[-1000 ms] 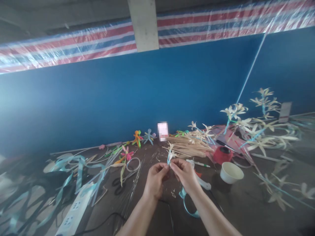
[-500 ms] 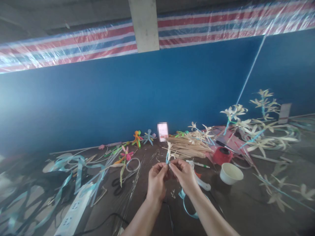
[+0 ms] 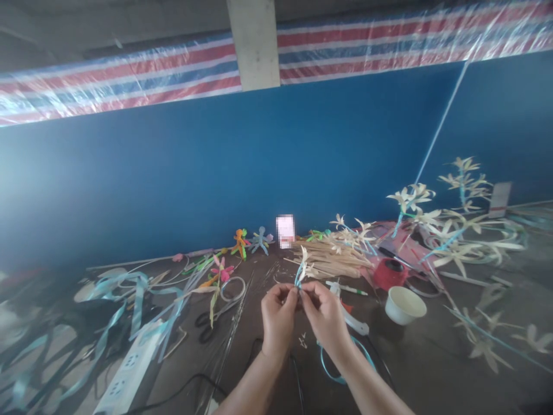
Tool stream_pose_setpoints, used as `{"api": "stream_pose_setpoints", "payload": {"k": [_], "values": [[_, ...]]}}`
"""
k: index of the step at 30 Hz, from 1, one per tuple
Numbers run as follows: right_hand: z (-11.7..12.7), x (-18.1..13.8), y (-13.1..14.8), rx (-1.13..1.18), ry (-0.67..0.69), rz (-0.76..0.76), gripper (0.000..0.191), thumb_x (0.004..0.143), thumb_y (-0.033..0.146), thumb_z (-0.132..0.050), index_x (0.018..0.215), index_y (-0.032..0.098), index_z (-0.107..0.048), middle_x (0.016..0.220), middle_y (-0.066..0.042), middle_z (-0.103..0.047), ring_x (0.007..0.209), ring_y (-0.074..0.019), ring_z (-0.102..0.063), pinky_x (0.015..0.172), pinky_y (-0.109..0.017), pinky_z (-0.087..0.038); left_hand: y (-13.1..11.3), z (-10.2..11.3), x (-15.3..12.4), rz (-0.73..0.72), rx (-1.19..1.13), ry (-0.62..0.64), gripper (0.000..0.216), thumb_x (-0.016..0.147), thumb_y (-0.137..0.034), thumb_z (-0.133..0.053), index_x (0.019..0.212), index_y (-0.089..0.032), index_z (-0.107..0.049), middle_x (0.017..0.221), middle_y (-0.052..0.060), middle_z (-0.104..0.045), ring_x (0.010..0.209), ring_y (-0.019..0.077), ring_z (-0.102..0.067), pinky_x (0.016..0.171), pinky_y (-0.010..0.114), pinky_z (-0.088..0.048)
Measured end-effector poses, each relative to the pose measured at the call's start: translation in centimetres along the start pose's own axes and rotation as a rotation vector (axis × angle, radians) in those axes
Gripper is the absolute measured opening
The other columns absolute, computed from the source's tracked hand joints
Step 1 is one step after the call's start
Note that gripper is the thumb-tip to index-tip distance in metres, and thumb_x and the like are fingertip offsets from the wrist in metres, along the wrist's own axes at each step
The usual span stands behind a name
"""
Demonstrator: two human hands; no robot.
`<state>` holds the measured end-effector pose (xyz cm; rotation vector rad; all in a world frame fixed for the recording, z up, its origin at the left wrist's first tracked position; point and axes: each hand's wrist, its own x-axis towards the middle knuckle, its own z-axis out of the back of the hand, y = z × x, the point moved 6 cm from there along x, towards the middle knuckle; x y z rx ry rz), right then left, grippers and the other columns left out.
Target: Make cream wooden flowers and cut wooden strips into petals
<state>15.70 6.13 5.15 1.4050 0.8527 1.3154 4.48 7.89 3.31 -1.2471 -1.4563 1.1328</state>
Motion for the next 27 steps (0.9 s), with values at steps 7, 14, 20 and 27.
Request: {"api": "stream_pose_setpoints", "payload": {"k": [7, 14, 20, 27], "values": [[1.3, -0.9, 3.3, -0.182, 0.0, 0.116, 0.013, 0.078, 0.026, -0.047, 0.079, 0.018, -0.057, 0.065, -0.002, -0.06, 0.057, -0.0145, -0.055, 0.055, -0.022, -0.041, -5.0, -0.4, -1.1, -0.296, 0.407, 0.0, 0.007, 0.067, -0.022, -0.058, 0.065, -0.018, -0.064, 0.06, 0.001, -0.057, 0.058, 0.013, -0.052, 0.054, 0.02, -0.037], [2.0, -1.8, 5.5, -0.337, 0.015, 0.215, 0.017, 0.079, 0.021, -0.044, 0.09, 0.019, -0.056, 0.074, -0.005, -0.064, 0.064, -0.0169, -0.06, 0.059, -0.025, -0.044, -8.3, -1.6, -1.9, -0.486, 0.539, 0.059, 0.009, 0.07, -0.017, -0.053, 0.066, -0.019, -0.062, 0.061, 0.0, -0.053, 0.056, 0.0119, -0.049, 0.054, 0.021, -0.037], [2.4, -2.1, 7.0, -0.409, 0.077, 0.279, 0.024, 0.078, 0.019, -0.044, 0.1, 0.02, -0.054, 0.085, -0.007, -0.065, 0.072, -0.0188, -0.062, 0.063, -0.025, -0.046, -10.8, -2.7, -2.5, -0.659, 0.689, 0.194, 0.016, 0.076, -0.016, -0.047, 0.077, -0.018, -0.062, 0.068, 0.003, -0.053, 0.062, 0.0123, -0.05, 0.059, 0.022, -0.038], [2.4, -1.9, 7.0, -0.347, 0.106, 0.209, 0.024, 0.076, 0.02, -0.046, 0.097, 0.02, -0.057, 0.08, -0.006, -0.065, 0.07, -0.02, -0.061, 0.062, -0.028, -0.046, -10.2, -2.6, -2.7, -0.77, 0.935, 0.313, 0.02, 0.081, -0.017, -0.04, 0.086, -0.018, -0.059, 0.072, 0.004, -0.053, 0.065, 0.0122, -0.051, 0.061, 0.021, -0.039]]}}
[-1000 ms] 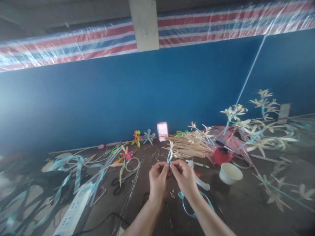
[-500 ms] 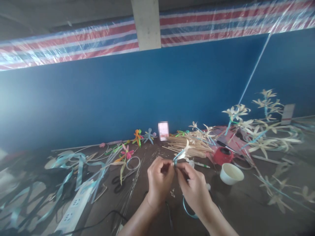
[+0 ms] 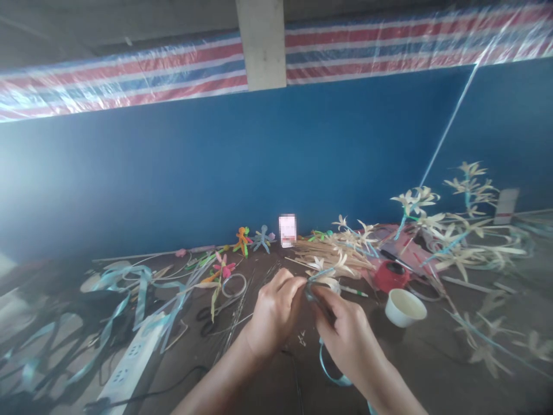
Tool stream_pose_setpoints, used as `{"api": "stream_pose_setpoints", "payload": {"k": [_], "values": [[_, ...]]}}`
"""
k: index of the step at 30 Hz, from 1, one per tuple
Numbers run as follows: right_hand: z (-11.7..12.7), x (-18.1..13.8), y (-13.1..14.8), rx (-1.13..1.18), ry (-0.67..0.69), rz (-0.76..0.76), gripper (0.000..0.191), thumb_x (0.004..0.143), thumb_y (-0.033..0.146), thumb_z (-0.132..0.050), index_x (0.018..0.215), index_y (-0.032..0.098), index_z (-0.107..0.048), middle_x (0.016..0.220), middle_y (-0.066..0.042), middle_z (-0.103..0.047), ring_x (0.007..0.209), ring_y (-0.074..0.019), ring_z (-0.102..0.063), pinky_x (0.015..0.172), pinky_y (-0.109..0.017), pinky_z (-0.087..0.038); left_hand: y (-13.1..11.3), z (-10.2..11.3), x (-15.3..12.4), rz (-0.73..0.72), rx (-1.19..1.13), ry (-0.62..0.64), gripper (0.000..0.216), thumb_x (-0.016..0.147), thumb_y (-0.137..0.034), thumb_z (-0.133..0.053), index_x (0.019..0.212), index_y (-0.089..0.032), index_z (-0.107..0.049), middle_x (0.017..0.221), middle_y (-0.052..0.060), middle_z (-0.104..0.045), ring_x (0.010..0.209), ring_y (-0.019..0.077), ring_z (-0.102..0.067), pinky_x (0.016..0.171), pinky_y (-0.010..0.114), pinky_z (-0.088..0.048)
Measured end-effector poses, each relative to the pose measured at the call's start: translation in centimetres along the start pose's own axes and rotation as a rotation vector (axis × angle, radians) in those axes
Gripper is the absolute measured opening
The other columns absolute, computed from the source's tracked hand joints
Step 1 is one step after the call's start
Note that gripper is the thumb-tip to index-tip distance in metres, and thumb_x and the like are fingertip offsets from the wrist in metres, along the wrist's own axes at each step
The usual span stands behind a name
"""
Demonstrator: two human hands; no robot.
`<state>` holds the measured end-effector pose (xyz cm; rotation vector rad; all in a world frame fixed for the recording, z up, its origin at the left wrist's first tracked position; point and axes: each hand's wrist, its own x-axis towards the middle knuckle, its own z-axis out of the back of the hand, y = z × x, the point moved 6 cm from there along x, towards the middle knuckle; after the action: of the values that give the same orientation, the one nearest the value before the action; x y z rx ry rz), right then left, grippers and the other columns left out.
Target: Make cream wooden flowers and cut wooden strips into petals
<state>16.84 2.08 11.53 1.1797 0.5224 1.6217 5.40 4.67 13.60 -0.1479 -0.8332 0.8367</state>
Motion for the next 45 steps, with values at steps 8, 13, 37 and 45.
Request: {"api": "stream_pose_setpoints", "payload": {"k": [8, 13, 37, 45], "values": [[-1.3, -0.3, -0.9, 0.299, 0.153, -0.217, 0.028, 0.077, 0.023, -0.046, 0.103, 0.018, -0.055, 0.053, 0.002, -0.054, 0.044, -0.0101, -0.047, 0.042, -0.019, -0.036, 1.2, -1.1, -0.9, -0.143, 0.204, 0.048, 0.019, 0.081, -0.016, -0.038, 0.085, -0.018, -0.057, 0.07, 0.005, -0.053, 0.063, 0.012, -0.05, 0.058, 0.022, -0.037], [-2.3, -0.7, -1.4, 0.548, 0.28, -0.387, 0.035, 0.077, 0.032, -0.047, 0.108, 0.016, -0.05, 0.042, 0.007, -0.044, 0.03, -0.0051, -0.035, 0.032, -0.016, -0.027, 1.9, -1.6, -1.4, -0.155, 0.228, 0.121, 0.021, 0.08, -0.012, -0.038, 0.08, -0.017, -0.058, 0.069, 0.005, -0.053, 0.062, 0.012, -0.049, 0.057, 0.022, -0.035], [1.5, 14.1, -1.6, 1.1, 0.384, -0.346, 0.016, 0.073, 0.012, -0.052, 0.087, 0.009, -0.059, 0.089, -0.01, -0.065, 0.072, -0.0166, -0.062, 0.06, -0.027, -0.051, 3.0, -1.7, -4.0, -0.326, -0.009, 0.552, 0.019, 0.081, -0.012, -0.036, 0.078, -0.015, -0.054, 0.075, 0.004, -0.05, 0.067, 0.0115, -0.047, 0.06, 0.022, -0.037], [-3.8, 17.2, -7.9, 0.63, 0.265, -0.267, 0.019, 0.08, 0.015, -0.045, 0.096, 0.014, -0.055, 0.093, -0.009, -0.064, 0.071, -0.0153, -0.062, 0.061, -0.03, -0.051, 2.6, 1.8, -2.9, 0.008, -0.371, 0.322, 0.008, 0.073, -0.017, -0.054, 0.065, -0.015, -0.057, 0.062, 0.001, -0.05, 0.059, 0.0094, -0.047, 0.056, 0.021, -0.036]]}}
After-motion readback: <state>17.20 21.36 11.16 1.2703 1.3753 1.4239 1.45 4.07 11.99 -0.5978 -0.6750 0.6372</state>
